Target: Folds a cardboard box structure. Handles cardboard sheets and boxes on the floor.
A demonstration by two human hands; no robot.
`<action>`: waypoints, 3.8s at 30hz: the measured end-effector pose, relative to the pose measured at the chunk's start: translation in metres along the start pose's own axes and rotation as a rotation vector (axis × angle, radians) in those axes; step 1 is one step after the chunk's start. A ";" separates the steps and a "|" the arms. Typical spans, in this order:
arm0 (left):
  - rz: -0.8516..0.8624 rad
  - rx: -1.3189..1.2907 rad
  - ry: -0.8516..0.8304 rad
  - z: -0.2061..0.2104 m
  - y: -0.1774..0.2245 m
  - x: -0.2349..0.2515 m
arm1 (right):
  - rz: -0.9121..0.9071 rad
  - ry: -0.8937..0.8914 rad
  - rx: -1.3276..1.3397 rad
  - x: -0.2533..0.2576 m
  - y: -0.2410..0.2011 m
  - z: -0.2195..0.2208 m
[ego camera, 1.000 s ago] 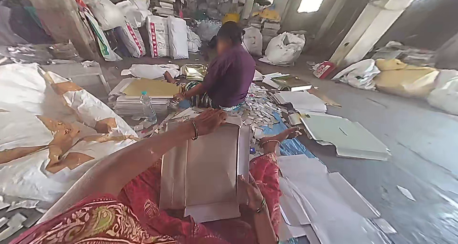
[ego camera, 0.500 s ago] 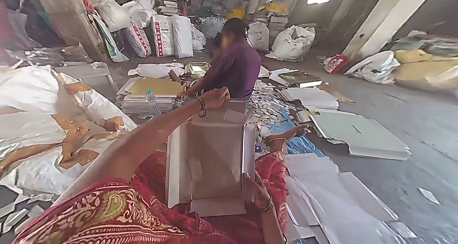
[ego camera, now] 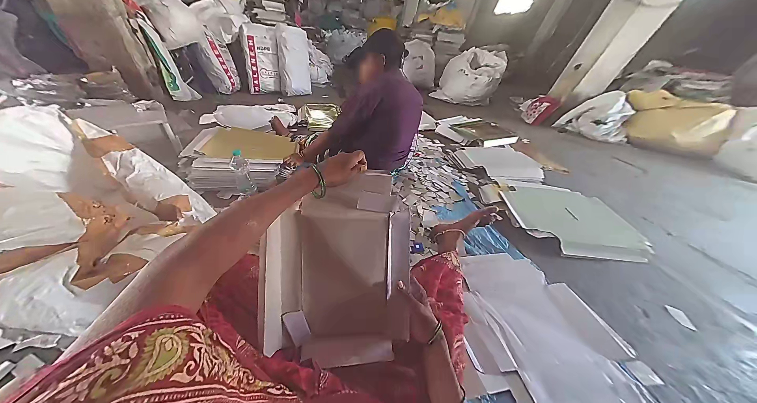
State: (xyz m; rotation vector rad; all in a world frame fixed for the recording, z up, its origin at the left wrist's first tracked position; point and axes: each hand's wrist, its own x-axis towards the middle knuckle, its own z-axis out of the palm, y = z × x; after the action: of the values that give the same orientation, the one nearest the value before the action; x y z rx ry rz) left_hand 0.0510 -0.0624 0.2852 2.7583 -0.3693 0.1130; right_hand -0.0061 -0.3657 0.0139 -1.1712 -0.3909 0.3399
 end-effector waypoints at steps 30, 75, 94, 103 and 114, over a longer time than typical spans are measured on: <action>0.457 0.264 0.653 -0.050 0.053 -0.040 | -0.910 0.245 -1.177 0.079 -0.214 0.115; 0.003 -0.196 0.257 0.056 -0.074 -0.094 | -0.571 0.461 -1.120 0.120 -0.268 0.076; 0.085 -0.998 0.506 0.049 -0.071 -0.095 | -0.533 0.274 -0.953 0.103 -0.238 0.062; 0.093 -1.210 0.366 0.042 -0.065 -0.105 | -0.394 0.272 -0.838 0.101 -0.229 0.046; -0.006 -0.524 0.175 0.037 -0.057 -0.109 | -0.184 0.207 -1.063 0.111 -0.227 0.046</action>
State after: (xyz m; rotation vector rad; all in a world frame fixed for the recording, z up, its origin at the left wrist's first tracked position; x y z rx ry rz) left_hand -0.0379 0.0022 0.2178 2.2135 -0.2926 0.2204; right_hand 0.0828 -0.3581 0.2540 -2.1630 -0.5087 -0.2007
